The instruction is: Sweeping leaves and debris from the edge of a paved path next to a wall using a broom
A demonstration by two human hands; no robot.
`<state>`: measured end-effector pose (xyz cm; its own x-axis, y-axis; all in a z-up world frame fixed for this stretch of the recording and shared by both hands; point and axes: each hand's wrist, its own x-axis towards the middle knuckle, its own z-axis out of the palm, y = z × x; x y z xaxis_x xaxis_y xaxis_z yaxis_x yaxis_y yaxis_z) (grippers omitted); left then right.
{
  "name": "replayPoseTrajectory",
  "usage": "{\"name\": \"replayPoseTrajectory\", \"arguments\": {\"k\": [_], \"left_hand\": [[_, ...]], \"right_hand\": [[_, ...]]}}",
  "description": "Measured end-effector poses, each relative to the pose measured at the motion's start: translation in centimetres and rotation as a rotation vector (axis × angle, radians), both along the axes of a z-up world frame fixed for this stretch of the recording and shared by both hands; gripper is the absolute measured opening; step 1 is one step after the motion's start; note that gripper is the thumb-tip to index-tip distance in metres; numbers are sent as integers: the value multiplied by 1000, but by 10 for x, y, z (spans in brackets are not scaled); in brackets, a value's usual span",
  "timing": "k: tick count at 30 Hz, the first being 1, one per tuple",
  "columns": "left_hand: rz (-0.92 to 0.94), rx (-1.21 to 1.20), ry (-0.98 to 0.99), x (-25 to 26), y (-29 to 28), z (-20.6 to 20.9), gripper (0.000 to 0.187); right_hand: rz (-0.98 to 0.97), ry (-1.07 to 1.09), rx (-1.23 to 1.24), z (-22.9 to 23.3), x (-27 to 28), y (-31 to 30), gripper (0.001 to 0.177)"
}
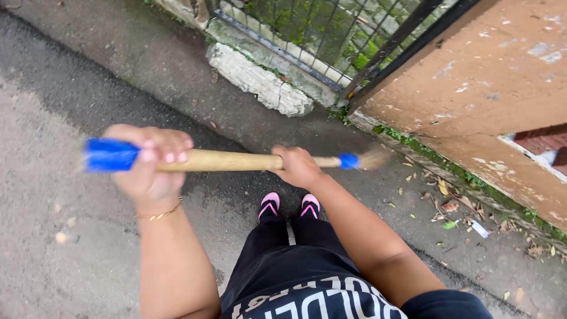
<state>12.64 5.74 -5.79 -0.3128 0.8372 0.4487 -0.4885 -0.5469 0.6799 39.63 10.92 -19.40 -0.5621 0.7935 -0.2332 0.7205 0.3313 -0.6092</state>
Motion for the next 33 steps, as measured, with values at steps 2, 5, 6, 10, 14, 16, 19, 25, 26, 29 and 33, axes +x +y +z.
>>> {"name": "replayPoseTrajectory", "arguments": {"k": [2, 5, 6, 10, 14, 16, 19, 25, 26, 29, 33], "left_hand": [[16, 72, 176, -13, -27, 49, 20], [23, 168, 554, -13, -46, 106, 29], [12, 190, 756, -10, -50, 121, 36], [23, 254, 717, 9, -11, 66, 26], [-45, 138, 427, -7, -1, 11, 20], [-44, 79, 258, -22, -1, 2, 21], [-111, 72, 63, -54, -2, -9, 18], [9, 12, -5, -90, -26, 30, 21], [-15, 53, 171, -92, -35, 57, 16], [-107, 130, 659, -105, -63, 138, 9], [-80, 116, 1134, -93, -94, 179, 31]], "right_hand": [[52, 174, 6, 25, -39, 8, 23], [156, 455, 82, 27, -89, 35, 21], [210, 562, 157, 20, -105, 45, 22], [203, 643, 132, -18, -126, 83, 24], [83, 354, 132, -95, -107, 79, 20], [44, 292, 260, -109, -93, 62, 22], [37, 278, 113, -84, -77, 26, 21], [198, 187, 44, -6, -104, -5, 35], [253, 295, 77, 2, -115, -5, 30], [374, 550, 129, 34, -161, -5, 22], [413, 849, 128, 60, -230, -11, 38]]}}
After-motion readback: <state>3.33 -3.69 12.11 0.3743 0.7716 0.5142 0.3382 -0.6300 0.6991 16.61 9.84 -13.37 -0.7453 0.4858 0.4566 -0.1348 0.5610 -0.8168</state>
